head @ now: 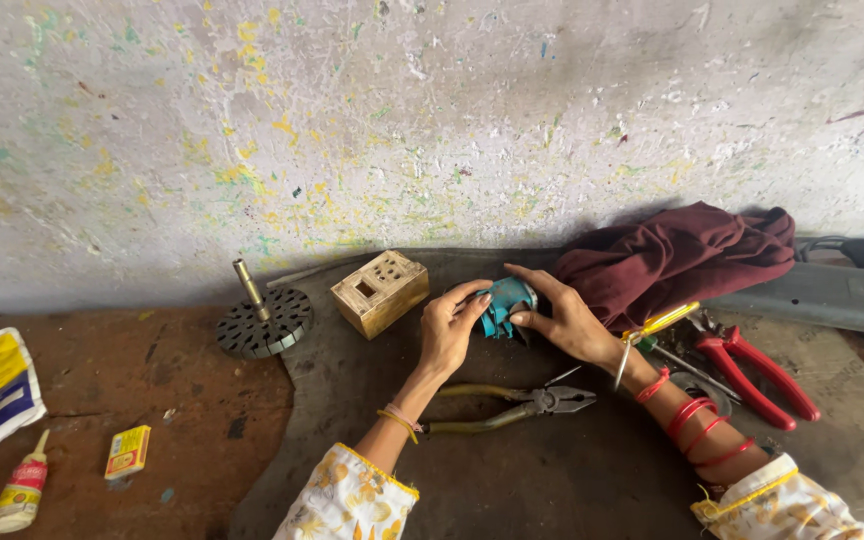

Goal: The person uses a yellow-handled screwdriver to adjust internal components of a small blue electrical device held in the left hand. The device is rotated and repositioned repeatedly while the screwdriver is used to tighten or loosen screws inside.

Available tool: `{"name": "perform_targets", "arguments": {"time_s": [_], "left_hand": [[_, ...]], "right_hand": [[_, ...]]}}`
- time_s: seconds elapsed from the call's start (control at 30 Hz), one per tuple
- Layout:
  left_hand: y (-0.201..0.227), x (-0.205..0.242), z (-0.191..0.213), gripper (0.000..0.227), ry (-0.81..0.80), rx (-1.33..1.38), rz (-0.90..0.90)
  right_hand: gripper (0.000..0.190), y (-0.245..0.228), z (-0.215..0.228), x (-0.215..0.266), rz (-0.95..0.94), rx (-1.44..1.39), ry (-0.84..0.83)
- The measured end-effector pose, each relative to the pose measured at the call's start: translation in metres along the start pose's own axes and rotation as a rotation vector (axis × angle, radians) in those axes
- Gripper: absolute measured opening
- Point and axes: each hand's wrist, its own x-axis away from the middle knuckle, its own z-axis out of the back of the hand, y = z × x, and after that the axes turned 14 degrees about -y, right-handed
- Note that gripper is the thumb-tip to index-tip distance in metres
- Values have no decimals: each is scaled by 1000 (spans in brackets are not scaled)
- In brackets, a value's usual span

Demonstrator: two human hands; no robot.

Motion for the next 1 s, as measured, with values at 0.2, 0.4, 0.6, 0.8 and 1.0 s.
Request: {"name": "perform_targets", "arguments": {"time_s": [0.2,0.4,0.6,0.8,1.0], "left_hand": [[0,-2,0,28,32,-26,-39],[-8,-8,1,28,55,-25,-40],[-10,-7,6,41,-75,64,-21],[4,2,1,48,-98,37,-18],[8,3,1,45,-83,27,-26]], "right_hand": [[50,-11,-10,-1,16,185,69],[45,0,-18,-4,-48,255,100],[38,12,-9,-12,65,137,89],[49,-2,-7,-3,32,110,49],[57,-6,-4,0,48,66,42]]}}
